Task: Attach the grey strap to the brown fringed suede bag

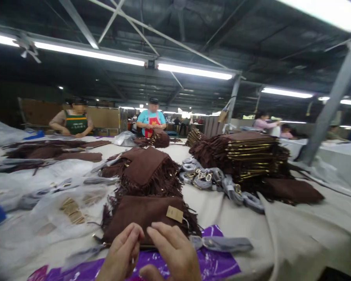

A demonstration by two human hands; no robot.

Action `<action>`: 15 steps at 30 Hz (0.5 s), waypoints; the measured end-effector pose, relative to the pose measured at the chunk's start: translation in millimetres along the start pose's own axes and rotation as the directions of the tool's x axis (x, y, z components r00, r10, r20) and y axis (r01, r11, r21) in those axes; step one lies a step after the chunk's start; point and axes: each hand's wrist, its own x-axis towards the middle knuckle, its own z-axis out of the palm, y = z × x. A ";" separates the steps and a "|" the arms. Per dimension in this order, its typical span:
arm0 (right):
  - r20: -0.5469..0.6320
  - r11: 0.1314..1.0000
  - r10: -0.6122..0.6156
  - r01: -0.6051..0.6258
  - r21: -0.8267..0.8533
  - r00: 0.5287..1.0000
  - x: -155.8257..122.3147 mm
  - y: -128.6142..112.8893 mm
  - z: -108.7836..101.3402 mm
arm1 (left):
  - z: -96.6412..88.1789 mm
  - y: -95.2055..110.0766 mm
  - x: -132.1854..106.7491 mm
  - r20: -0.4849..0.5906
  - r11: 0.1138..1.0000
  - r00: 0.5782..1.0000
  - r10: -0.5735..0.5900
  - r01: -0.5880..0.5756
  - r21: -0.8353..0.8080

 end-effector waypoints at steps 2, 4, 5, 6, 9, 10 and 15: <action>-0.026 0.976 -0.143 0.137 -0.170 0.989 6.4 8.8 -8.9 | 14.5 -10.5 15.9 0.021 0.999 0.999 0.040 -0.040 0.002; -0.055 0.958 -0.247 0.235 -0.165 0.968 3.9 15.0 -6.9 | 28.4 -20.0 31.0 0.063 0.999 0.997 0.053 -0.053 0.005; -0.087 0.971 -0.228 0.219 -0.094 0.970 -0.5 18.3 -3.2 | 34.8 -24.1 37.3 0.100 0.999 0.994 0.037 -0.040 0.028; -0.122 0.987 -0.156 0.159 0.008 0.980 -6.0 22.5 1.0 | 40.6 -27.7 42.5 0.138 0.998 0.990 0.017 -0.026 0.062; -0.128 0.937 0.170 -0.120 0.327 0.977 -20.1 48.6 6.0 | 52.2 -35.6 51.6 0.215 0.990 0.976 -0.031 0.001 0.139; -0.093 0.896 0.294 -0.240 0.374 0.951 -20.7 64.0 3.2 | 53.0 -37.0 53.5 0.200 0.988 0.980 -0.021 -0.010 0.152; 0.213 0.658 0.751 -0.730 -0.183 0.624 10.3 184.1 -18.7 | 24.7 -40.3 69.4 -0.022 0.890 0.956 0.291 -0.262 0.374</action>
